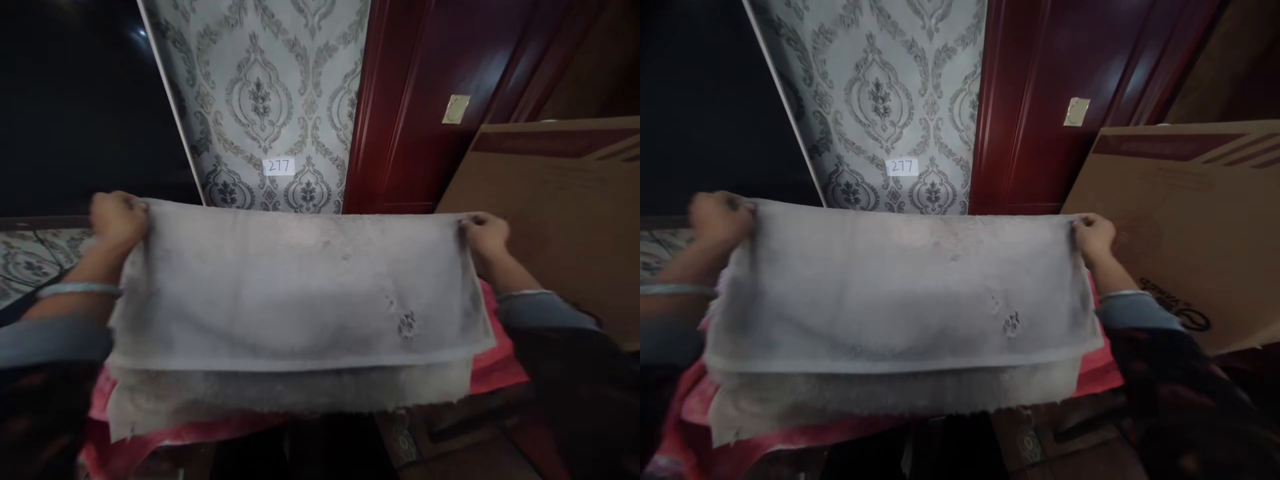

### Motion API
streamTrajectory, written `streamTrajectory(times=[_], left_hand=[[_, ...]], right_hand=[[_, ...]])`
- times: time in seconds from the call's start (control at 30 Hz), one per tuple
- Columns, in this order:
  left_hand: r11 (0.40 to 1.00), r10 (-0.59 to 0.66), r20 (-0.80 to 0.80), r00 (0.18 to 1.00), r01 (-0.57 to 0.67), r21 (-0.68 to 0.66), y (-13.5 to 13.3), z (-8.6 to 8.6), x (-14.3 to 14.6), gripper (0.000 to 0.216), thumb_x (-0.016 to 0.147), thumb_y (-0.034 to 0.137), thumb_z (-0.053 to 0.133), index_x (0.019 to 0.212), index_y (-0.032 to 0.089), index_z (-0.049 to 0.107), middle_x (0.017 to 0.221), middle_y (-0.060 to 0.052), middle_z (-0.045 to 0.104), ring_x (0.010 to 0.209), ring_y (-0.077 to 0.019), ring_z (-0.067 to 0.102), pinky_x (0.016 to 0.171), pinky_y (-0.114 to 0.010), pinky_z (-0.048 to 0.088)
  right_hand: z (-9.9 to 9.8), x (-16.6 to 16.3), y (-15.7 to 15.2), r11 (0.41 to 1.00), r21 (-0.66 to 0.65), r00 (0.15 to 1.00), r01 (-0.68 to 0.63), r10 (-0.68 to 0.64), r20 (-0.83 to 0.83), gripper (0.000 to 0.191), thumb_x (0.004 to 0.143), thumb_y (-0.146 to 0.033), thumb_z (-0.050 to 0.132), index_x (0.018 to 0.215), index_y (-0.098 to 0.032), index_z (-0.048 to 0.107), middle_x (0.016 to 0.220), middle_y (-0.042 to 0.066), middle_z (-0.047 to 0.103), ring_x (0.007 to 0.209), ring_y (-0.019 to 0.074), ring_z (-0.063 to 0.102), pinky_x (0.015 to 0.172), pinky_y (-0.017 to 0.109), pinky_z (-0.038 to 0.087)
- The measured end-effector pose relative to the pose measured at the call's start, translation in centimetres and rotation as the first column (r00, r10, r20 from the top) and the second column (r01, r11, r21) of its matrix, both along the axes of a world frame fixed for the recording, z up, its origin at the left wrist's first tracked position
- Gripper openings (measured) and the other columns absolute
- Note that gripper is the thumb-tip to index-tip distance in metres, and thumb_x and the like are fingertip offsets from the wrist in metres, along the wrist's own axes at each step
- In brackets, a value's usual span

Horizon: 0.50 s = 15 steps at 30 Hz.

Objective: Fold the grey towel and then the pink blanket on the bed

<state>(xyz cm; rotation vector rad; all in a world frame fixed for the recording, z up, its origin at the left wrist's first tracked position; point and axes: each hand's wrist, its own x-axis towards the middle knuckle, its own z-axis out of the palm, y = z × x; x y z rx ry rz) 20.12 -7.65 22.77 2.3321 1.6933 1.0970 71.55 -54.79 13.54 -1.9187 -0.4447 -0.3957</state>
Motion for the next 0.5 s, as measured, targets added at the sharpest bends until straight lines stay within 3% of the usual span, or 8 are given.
streamTrajectory(times=[0.1,0.2,0.27,0.33,0.4,0.5], left_hand=[[0.983,-0.117,-0.191,0.975,0.086,-0.162,0.7,-4.9,5.2,0.056,0.098,0.029,0.044,0.136,-0.012,0.043,0.149,-0.031,0.042,0.136,-0.0366,0.045,0.112,-0.049,0.038],[0.932,-0.285,-0.292,0.913,0.193,-0.307,0.0,-12.2,6.4,0.04,0.087,0.022,0.059,0.117,-0.005,0.063,0.127,-0.022,0.066,0.126,-0.0294,0.058,0.109,-0.039,0.043],[0.918,-0.319,-0.328,0.889,0.204,-0.34,-1.0,-17.1,5.5,0.038,0.085,0.021,0.059,0.116,0.002,0.067,0.129,-0.022,0.066,0.126,-0.0318,0.059,0.109,-0.042,0.044],[0.934,-0.307,-0.362,0.88,0.205,-0.294,-2.1,-20.9,3.4,0.046,0.091,0.026,0.048,0.132,0.008,0.061,0.149,-0.022,0.052,0.142,-0.0343,0.044,0.116,-0.052,0.035],[0.95,-0.291,-0.428,0.856,0.206,-0.235,-2.9,-23.3,0.9,0.052,0.095,0.031,0.041,0.142,0.013,0.054,0.156,-0.019,0.044,0.147,-0.0341,0.037,0.118,-0.056,0.03],[0.97,-0.225,-0.475,0.851,0.147,-0.196,-3.7,-24.6,-3.0,0.056,0.097,0.037,0.035,0.147,0.016,0.048,0.157,-0.019,0.042,0.144,-0.0366,0.039,0.113,-0.058,0.036]], right_hand=[[-5.2,1.4,4.7,0.993,-0.095,0.995,-0.076,0.069,-0.074,0.041,0.077,-0.032,0.069,0.116,-0.019,0.068,0.121,0.011,0.069,0.115,0.0336,0.059,0.104,0.048,0.044],[-12.3,-0.3,5.6,0.945,-0.224,0.967,-0.238,0.211,-0.14,0.042,0.069,-0.036,0.076,0.109,-0.024,0.071,0.114,0.01,0.072,0.114,0.0361,0.061,0.104,0.05,0.045],[-16.9,-2.2,4.3,0.87,-0.375,0.947,-0.32,0.297,-0.12,0.039,0.073,-0.043,0.072,0.108,-0.026,0.072,0.12,0.009,0.071,0.122,0.0362,0.057,0.11,0.051,0.041],[-20.3,-4.0,2.0,0.841,-0.441,0.948,-0.314,0.3,-0.104,0.043,0.078,-0.046,0.063,0.114,-0.024,0.07,0.132,0.01,0.065,0.133,0.0374,0.049,0.117,0.055,0.032],[-22.2,-5.1,-0.4,0.806,-0.531,0.96,-0.261,0.274,-0.056,0.047,0.084,-0.048,0.053,0.123,-0.025,0.066,0.139,0.009,0.061,0.138,0.036,0.044,0.118,0.057,0.029],[-23.0,-5.6,-3.5,0.774,-0.606,0.976,-0.183,0.216,-0.018,0.054,0.086,-0.053,0.044,0.128,-0.024,0.063,0.14,0.013,0.059,0.135,0.0382,0.047,0.115,0.061,0.033]])
